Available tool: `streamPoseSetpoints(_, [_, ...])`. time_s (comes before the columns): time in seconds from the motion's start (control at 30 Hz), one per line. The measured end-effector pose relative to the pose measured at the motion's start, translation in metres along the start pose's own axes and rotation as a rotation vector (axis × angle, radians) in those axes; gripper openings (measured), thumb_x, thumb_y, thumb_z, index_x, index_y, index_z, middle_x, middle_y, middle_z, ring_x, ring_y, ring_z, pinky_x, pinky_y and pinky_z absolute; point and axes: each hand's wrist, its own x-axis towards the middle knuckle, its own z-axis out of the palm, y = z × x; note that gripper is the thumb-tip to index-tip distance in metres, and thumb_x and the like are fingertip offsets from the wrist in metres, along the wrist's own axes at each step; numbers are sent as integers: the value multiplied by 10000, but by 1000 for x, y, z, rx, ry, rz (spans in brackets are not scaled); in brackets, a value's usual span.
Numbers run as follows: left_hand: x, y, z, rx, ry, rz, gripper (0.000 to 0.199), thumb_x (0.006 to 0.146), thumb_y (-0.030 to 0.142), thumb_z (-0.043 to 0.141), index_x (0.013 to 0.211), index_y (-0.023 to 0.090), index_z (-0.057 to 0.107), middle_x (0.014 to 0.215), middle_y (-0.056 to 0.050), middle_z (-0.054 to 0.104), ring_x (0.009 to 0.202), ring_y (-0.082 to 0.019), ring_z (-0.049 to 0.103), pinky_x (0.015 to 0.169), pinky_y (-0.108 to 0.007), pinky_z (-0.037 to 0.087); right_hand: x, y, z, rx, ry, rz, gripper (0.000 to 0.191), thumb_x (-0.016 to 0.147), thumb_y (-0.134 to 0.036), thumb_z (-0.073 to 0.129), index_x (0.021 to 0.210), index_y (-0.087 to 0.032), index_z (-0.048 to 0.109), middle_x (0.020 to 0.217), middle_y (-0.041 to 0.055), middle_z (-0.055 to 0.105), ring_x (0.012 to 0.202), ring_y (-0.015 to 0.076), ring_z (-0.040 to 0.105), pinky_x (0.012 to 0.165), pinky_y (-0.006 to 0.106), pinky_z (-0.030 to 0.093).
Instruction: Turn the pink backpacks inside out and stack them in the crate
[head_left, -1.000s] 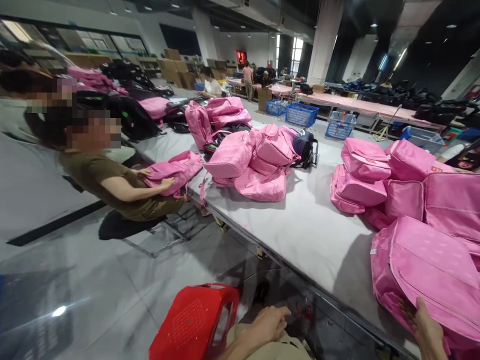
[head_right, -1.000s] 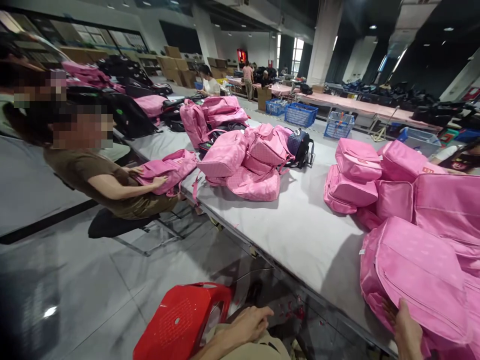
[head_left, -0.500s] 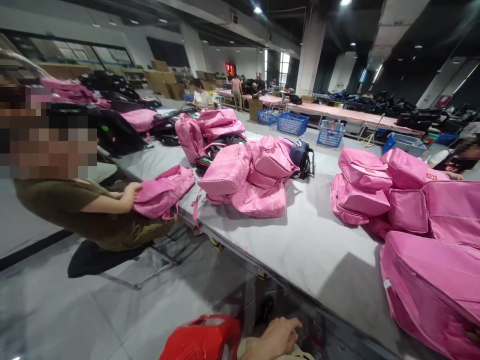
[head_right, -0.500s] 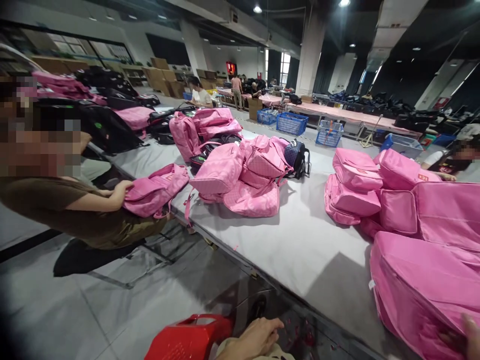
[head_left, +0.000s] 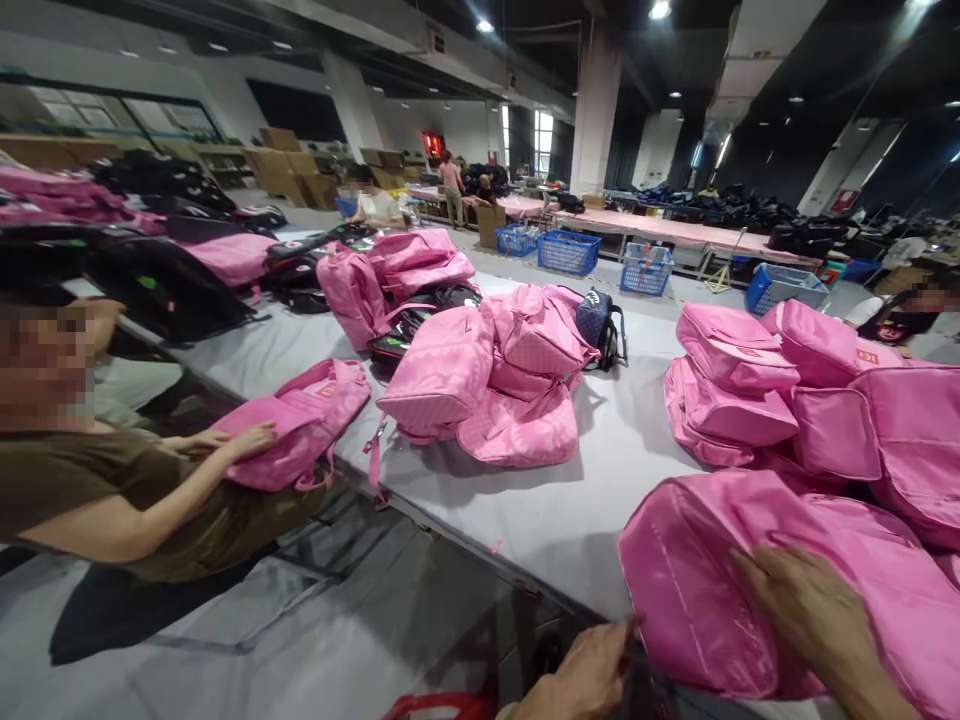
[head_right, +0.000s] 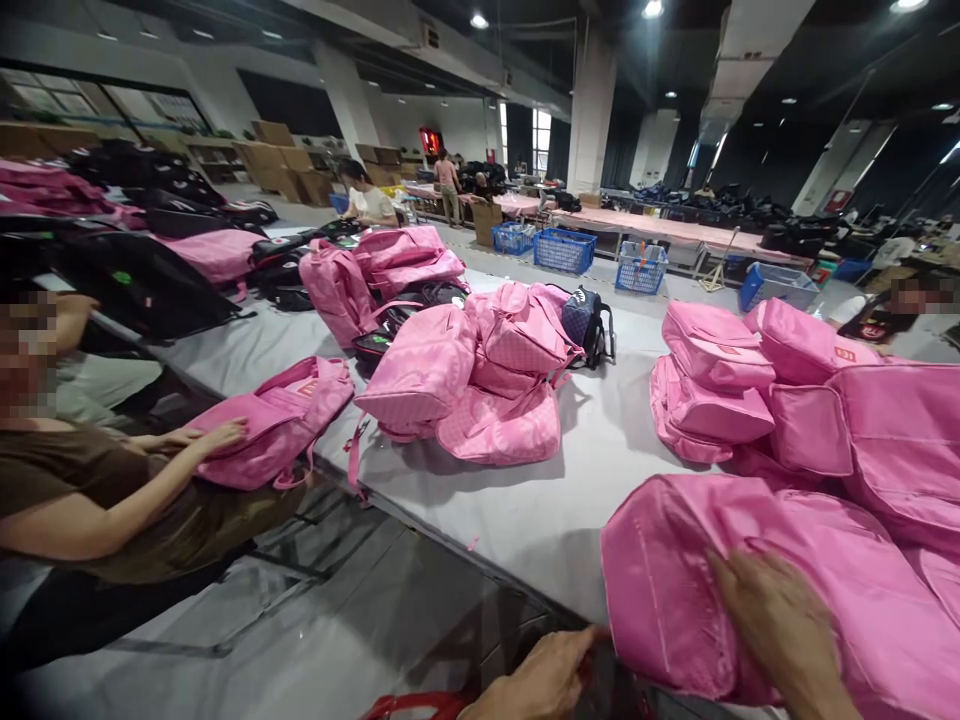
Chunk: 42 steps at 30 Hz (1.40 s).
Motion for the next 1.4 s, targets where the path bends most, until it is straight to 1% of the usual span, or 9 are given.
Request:
streamPoseSetpoints(0.13, [5, 7, -24, -53, 360, 63, 807, 1099, 291, 551, 1858, 259, 279, 1842, -170, 486, 1662, -319, 539, 1397, -559, 459, 23, -71, 39, -363, 49, -561, 268, 1007, -336, 627, 750, -302, 699, 728, 43, 744, 831, 295, 685, 827, 441, 450])
streamPoseSetpoints(0.33, [18, 35, -70, 127, 801, 154, 889, 1071, 261, 647, 1868, 314, 256, 1909, -150, 353, 1791, -384, 292, 1438, -690, 352, 16, -99, 31, -308, -23, -817, 229, 1085, -280, 588, 877, -278, 685, 849, 20, 732, 873, 270, 645, 866, 423, 452])
streamPoseSetpoints(0.47, [28, 45, -96, 198, 714, 293, 1081, 937, 221, 798, 1870, 330, 264, 1901, -182, 343, 1760, -445, 338, 1409, -702, 377, 14, -107, 14, -153, -231, -770, 320, 1177, -400, 611, 894, -277, 698, 915, 6, 757, 898, 236, 672, 837, 378, 515])
streamPoseSetpoints(0.57, [29, 48, -104, 174, 701, 325, 1061, 950, 252, 810, 1867, 313, 279, 1890, -196, 360, 1726, -439, 404, 1378, -668, 434, 27, -108, 10, -109, -103, -663, 263, 1188, -468, 598, 1209, -293, 793, 1283, 65, 815, 1196, 277, 714, 1037, 431, 561])
streamPoseSetpoints(0.63, [29, 51, -105, 162, 702, 316, 1033, 943, 240, 805, 1853, 318, 322, 1887, -181, 372, 1721, -440, 410, 1385, -670, 422, 38, -105, 13, -169, -23, -504, 504, 1145, -564, 634, 1525, -242, 707, 1572, 154, 708, 1387, 365, 656, 1141, 528, 536])
streamPoseSetpoints(0.73, [31, 54, -104, 109, 713, 278, 1004, 936, 238, 812, 1830, 314, 362, 1874, -175, 396, 1722, -425, 411, 1402, -660, 400, 49, -100, 25, -227, -90, -215, 767, 1096, -643, 669, 1707, -196, 548, 1532, 186, 725, 1304, 388, 696, 1053, 524, 552])
streamPoseSetpoints(1.0, [14, 49, -68, -203, 1062, 129, 664, 982, 306, 850, 1580, 271, 562, 1598, -143, 657, 1518, -320, 641, 1321, -552, 519, 45, -97, 33, -188, 7, -126, 607, 1129, -714, 574, 1531, -275, 691, 1348, 101, 795, 1157, 327, 689, 945, 433, 476])
streamPoseSetpoints(1.2, [4, 51, -69, -279, 1093, 132, 354, 1005, 329, 842, 1331, 278, 714, 1355, -73, 775, 1271, -257, 738, 1120, -438, 622, 38, -89, 38, -165, 126, -222, 729, 1121, -799, 486, 1414, -190, 759, 1273, 144, 809, 1117, 335, 680, 928, 424, 467])
streamPoseSetpoints(1.4, [5, 41, -69, -399, 1000, -50, 464, 917, 322, 935, 1319, 279, 708, 1401, -68, 790, 1316, -296, 739, 1199, -494, 565, 31, -77, 40, -123, 175, -223, 704, 1081, -810, 557, 1328, -190, 780, 1146, 129, 793, 1028, 302, 677, 893, 403, 472])
